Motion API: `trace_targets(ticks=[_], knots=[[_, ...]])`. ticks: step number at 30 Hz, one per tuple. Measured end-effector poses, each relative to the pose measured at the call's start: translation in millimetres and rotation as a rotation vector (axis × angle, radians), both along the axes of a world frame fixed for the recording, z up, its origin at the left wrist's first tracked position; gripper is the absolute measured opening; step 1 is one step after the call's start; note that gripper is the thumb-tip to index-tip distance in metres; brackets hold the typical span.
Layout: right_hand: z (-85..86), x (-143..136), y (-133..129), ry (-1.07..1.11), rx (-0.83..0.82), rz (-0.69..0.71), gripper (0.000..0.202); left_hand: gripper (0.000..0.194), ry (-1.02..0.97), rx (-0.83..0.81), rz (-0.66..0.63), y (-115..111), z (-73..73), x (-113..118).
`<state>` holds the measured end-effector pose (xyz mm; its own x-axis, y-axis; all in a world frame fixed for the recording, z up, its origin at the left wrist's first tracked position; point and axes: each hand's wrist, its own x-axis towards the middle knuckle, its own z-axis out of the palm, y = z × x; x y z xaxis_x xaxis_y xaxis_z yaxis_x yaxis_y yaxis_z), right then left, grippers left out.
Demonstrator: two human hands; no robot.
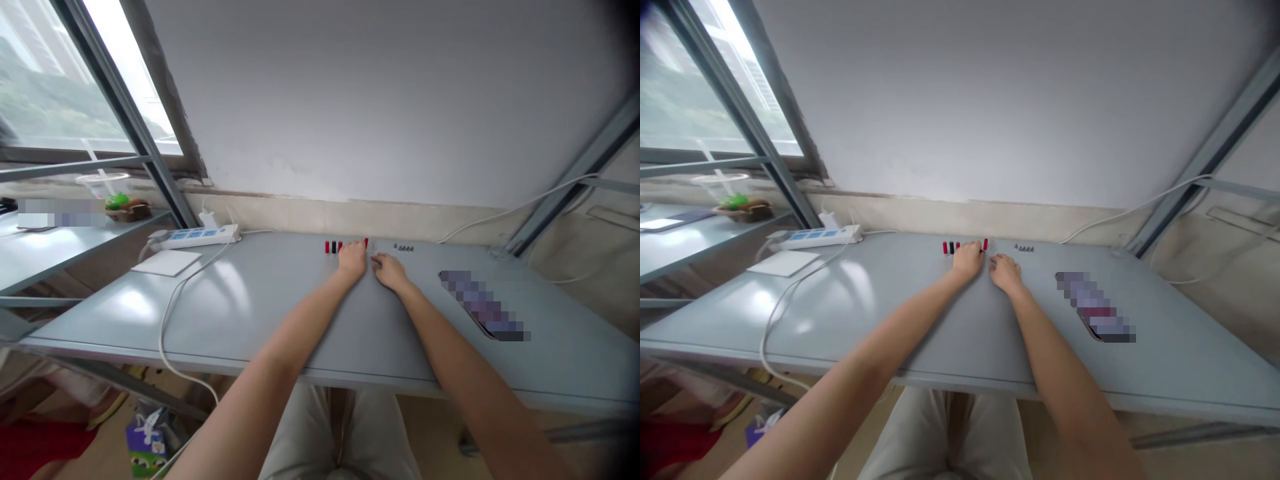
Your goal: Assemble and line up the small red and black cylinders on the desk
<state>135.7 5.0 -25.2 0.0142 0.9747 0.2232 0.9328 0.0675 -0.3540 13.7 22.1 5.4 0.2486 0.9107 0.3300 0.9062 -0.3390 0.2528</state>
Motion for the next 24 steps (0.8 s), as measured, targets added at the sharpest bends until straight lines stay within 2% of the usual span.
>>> trace_targets(ticks=[7,13,18,24], knots=[[-4.5,-2,3,-0.026,-0.074,-0.001,0.042,0.02,-0.14,-0.03,0.015,-10,0.9,-19],[-4.9,-5,5,-0.054,-0.105,-0.009,0.046,0.016,-0.314,0.01,-0.017,-22,-6.6,-37],[-6.6,-7,9,-0.068,-0.076,-0.01,0.046,0.013,-0.48,-0.036,-0.034,-25,-13.1,-47],[-7.3,-8,5,-0.051,-0.005,0.006,0.04,0.011,-0.531,-0.066,-0.018,-24,-13.4,-49]])
